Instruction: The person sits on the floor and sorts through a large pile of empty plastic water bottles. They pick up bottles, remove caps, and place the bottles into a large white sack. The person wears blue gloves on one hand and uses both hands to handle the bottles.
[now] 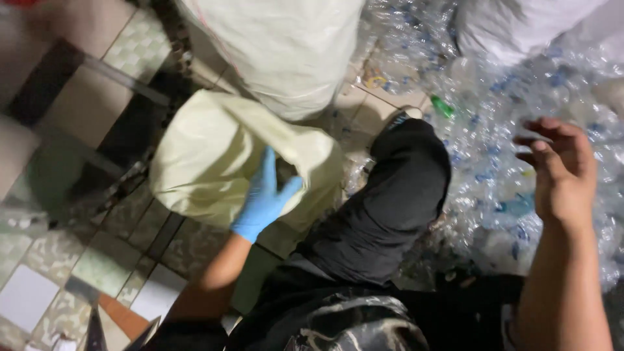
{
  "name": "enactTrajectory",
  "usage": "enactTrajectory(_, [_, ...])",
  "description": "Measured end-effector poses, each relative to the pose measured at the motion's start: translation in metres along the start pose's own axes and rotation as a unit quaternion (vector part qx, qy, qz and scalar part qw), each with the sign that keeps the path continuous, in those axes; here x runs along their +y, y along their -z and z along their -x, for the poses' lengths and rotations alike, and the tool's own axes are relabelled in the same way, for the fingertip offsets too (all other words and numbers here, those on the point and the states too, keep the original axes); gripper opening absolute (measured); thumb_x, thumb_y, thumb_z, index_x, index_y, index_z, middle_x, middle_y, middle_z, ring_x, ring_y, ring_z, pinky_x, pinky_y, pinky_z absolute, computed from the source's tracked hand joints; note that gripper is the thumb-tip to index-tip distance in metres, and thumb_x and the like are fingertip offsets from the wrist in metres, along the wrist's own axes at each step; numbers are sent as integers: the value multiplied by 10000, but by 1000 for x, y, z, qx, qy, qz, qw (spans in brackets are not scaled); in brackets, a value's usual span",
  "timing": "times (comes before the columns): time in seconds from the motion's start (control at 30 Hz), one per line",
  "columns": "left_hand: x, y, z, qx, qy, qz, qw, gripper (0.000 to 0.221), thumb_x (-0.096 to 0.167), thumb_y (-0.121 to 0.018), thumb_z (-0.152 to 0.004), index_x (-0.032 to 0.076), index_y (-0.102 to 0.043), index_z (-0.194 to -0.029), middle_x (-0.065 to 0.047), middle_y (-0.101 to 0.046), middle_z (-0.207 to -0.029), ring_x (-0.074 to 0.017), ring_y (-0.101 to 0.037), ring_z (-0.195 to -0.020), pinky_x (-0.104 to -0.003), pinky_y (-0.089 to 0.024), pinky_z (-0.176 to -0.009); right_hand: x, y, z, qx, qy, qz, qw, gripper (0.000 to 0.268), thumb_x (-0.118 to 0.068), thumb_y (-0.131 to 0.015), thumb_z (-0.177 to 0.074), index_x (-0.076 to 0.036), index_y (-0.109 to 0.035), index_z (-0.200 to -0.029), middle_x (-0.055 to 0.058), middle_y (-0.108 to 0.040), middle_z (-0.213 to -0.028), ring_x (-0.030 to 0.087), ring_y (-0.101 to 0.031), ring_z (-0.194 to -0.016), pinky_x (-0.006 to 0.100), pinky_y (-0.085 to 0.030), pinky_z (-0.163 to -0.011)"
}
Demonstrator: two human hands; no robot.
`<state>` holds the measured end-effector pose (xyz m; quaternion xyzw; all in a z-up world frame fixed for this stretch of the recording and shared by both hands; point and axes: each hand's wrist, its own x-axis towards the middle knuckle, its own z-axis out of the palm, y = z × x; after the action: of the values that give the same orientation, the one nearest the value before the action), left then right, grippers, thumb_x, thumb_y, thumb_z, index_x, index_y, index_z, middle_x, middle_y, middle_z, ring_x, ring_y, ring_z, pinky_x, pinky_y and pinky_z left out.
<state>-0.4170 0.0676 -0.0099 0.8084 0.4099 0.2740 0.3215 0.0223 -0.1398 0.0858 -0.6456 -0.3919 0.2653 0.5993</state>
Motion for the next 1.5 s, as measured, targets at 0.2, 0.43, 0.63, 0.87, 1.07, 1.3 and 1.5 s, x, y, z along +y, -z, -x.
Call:
enactTrajectory(0.2, [-30,-116,-47,-43,-71,-61,995,922,378,-734,-880,-81,-287,-1542,-382,-401,-1522,-524,-531,-1232,-500,-443,-1031,32,96,49,42,-142,97,984,333,12,-487,-1069,-11,-512,-1400,156,-576,-1382,267,-582,-1152,356,-456,-939])
enactTrajectory(0.43, [-59,-165,-81,-157,-77,-128,976,762,295,-661,-929,-8,-332,-1546,-340,-462,-1486,-565,-590,-1056,-576,-487,-857,117,178,117,89,-269,392,875,404,-163,-686,-970,-51,-658,-1357,145,-730,-1147,313,-694,-924,426,-540,-787])
enactTrajectory(0.63, [-81,-152,-68,-237,-17,-182,954,784,428,-656,-916,12,-415,-1536,-278,-372,-1599,-465,-453,-1381,-482,-406,-1091,127,170,102,45,-265,379,886,379,-184,-679,-962,-58,-673,-1319,141,-742,-1141,320,-685,-884,437,-533,-806])
enactTrajectory(0.87, [-25,-104,-63,-349,126,-221,902,616,613,-594,-968,292,-561,-1492,-72,-526,-1547,-301,-507,-1407,-469,-413,-1163,297,157,132,-25,-401,495,770,356,-258,-638,-939,-214,-737,-1278,116,-800,-1089,358,-750,-1060,495,-581,-940])
enactTrajectory(1.07, [8,-58,-36,-217,20,-210,953,435,248,-762,-841,165,-725,-1266,-94,-777,-936,-314,-698,-707,-401,-565,-678,460,81,216,-31,-244,689,681,203,-294,-541,-950,-255,-736,-994,38,-751,-875,270,-728,-634,428,-550,-488])
enactTrajectory(1.3, [39,-64,-35,-97,-162,-69,980,383,39,-696,-803,-53,-645,-1171,-229,-671,-1164,-360,-673,-1023,-437,-551,-943,439,65,200,-144,-380,673,618,298,-332,-487,-996,-296,-678,-1221,90,-619,-1339,296,-750,-929,456,-541,-688])
enactTrajectory(1.5, [204,-109,-56,-130,-315,60,938,457,153,-725,-777,30,-656,-1211,-179,-618,-1335,-347,-630,-1193,-440,-501,-1062,339,73,145,-54,-365,661,653,273,-276,-478,-1024,-140,-696,-1117,129,-690,-1042,269,-694,-702,402,-529,-590])
